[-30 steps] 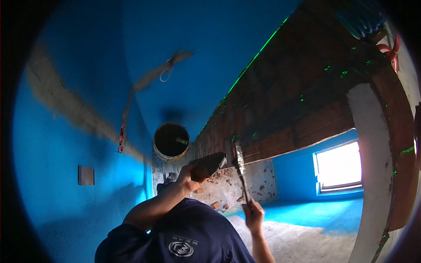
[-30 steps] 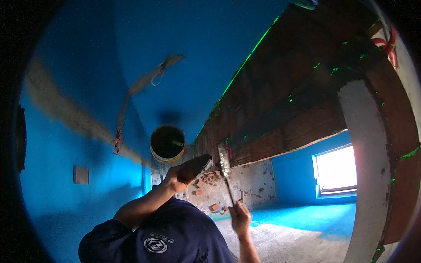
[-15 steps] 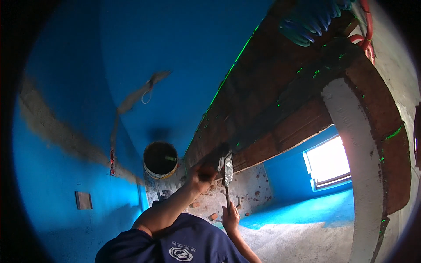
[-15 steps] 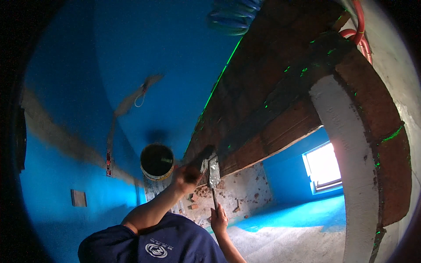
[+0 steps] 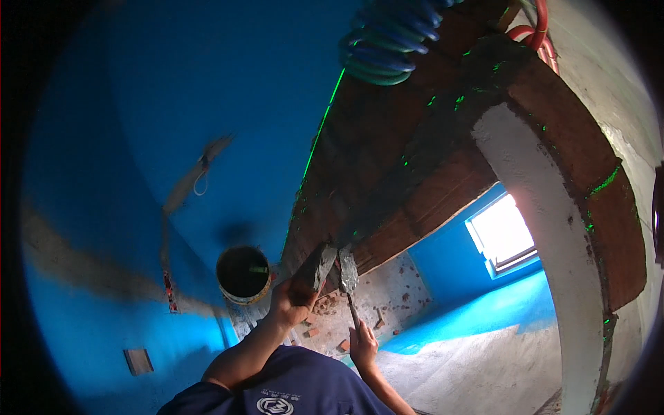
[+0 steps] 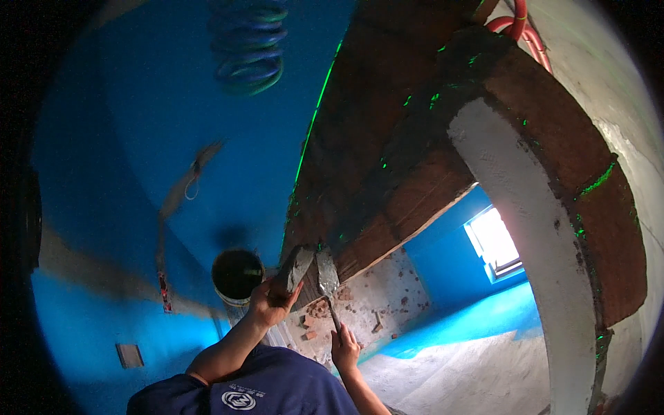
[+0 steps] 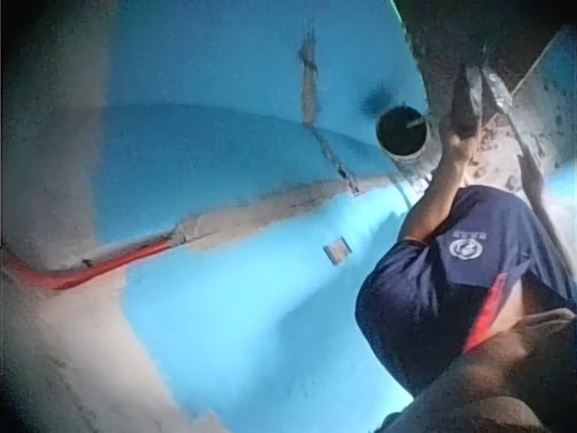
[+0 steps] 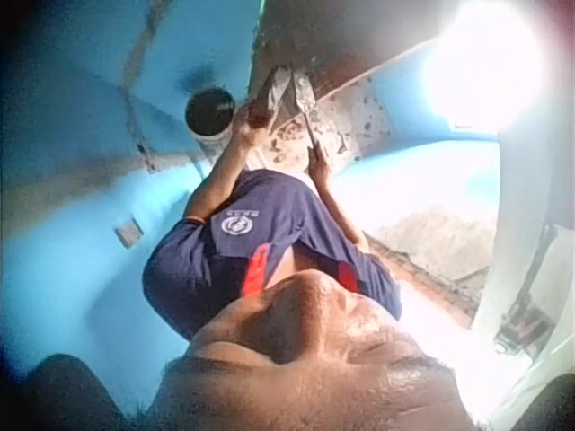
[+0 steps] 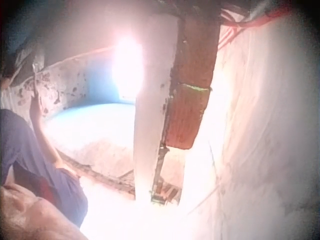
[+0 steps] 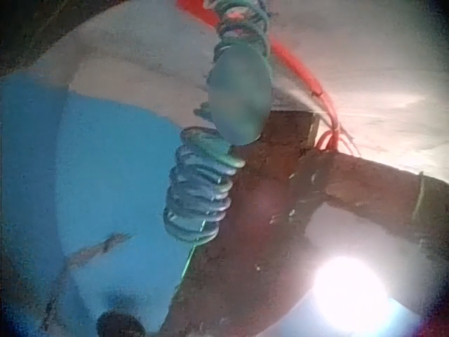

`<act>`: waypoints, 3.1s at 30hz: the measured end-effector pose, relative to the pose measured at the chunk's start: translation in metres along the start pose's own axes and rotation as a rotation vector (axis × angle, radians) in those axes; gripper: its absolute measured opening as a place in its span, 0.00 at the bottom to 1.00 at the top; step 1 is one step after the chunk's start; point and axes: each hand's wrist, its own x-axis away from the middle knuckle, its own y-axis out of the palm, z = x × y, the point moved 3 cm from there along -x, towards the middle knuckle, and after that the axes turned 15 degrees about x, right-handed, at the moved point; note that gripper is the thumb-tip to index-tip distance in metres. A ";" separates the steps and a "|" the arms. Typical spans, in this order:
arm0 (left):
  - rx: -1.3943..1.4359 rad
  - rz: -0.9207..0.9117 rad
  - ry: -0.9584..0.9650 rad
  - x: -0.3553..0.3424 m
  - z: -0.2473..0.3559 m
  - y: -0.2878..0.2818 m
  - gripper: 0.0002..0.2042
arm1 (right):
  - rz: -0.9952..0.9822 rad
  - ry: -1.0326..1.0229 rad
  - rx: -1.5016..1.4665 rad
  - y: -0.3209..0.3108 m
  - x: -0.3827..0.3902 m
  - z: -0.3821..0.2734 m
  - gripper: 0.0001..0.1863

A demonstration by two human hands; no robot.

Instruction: The person lays bricks on a structure by applying mortar with a trowel, setting bricks in place, tapping and adjusting them using the trowel, and picking up additional bricks.

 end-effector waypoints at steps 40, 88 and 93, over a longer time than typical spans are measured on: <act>-1.913 -2.897 0.426 0.327 -0.625 0.245 0.28 | 0.672 1.247 -0.113 -0.018 0.351 0.039 0.20; -2.509 -2.195 -0.076 0.247 -0.707 0.248 0.26 | 1.060 0.554 -0.565 -0.448 0.261 -0.036 0.41; -2.384 -2.288 -0.086 0.231 -0.704 0.256 0.24 | 0.958 0.460 -0.646 -0.505 0.222 -0.046 0.35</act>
